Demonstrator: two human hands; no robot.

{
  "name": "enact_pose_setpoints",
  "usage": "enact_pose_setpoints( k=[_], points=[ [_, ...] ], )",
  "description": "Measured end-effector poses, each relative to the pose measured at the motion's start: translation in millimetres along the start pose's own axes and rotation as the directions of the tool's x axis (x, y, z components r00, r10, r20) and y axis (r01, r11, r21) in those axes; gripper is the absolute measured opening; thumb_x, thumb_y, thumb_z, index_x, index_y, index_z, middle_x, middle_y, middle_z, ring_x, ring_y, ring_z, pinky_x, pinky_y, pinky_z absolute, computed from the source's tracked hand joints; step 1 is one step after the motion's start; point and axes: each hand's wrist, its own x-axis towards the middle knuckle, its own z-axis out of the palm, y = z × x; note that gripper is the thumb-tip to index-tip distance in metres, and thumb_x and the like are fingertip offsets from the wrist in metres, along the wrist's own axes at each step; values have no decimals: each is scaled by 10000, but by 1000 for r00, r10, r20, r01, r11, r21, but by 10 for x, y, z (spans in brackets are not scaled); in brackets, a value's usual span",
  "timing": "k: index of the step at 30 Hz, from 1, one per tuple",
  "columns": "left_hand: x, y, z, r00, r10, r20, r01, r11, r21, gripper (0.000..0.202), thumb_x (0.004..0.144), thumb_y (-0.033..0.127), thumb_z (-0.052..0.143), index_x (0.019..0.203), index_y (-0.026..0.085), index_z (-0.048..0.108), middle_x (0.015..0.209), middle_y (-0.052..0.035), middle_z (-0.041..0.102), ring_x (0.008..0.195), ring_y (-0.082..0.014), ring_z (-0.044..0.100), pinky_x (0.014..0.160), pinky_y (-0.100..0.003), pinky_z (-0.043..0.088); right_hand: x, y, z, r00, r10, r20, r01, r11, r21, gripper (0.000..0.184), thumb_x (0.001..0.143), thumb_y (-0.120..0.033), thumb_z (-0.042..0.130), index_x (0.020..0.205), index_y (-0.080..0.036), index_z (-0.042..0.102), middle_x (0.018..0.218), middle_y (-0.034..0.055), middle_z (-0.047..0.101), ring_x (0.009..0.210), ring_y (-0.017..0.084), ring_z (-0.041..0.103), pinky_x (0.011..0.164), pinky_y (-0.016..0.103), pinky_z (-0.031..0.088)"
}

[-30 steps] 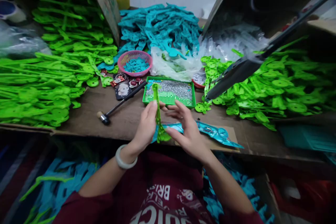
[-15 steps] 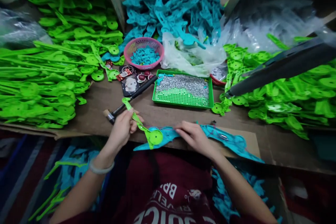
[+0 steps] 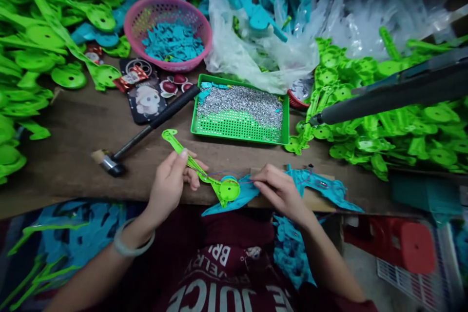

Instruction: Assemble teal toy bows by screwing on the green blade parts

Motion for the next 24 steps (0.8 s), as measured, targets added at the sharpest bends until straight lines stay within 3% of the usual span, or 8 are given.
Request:
enact_pose_setpoints(
  k=[3,6,9,15,24],
  points=[
    [44,-26,53,999,-31,29,30,999,34,342,943,494,593,946,153,568,794,-64,756,454,-90,592,412,-186,491,-4,-2,-15,1000,22,-6,-21,999,38,153,980,-157,562,1084,-193,667,898,43,648,837,143,623,740,268,497],
    [67,-26,102,999,-43,32,41,998,55,343,942,494,594,960,152,571,822,-70,764,476,-93,616,440,-191,518,27,-102,-19,997,77,0,-77,994,74,258,980,-189,578,1234,-218,615,992,45,679,884,144,640,776,274,518],
    [69,10,111,998,-61,18,59,995,77,351,935,498,599,962,149,572,822,-74,768,484,-98,631,456,-194,534,118,-178,41,996,87,26,-87,996,23,335,994,-235,564,1328,-213,557,1013,53,681,878,148,643,780,282,524],
    [107,106,112,996,-66,-63,74,990,120,326,930,475,600,942,152,560,793,-68,768,475,-104,641,455,-193,541,263,-44,153,997,14,81,-16,999,28,219,1021,-259,513,1159,-175,661,881,32,636,821,132,619,735,256,480],
    [152,99,218,980,-197,-27,198,947,253,245,959,378,538,900,140,549,802,-84,758,495,-125,674,478,-222,573,179,77,107,991,-15,135,-5,989,146,169,1006,-267,547,1069,-184,680,832,22,624,765,128,591,684,254,450]
  ],
)
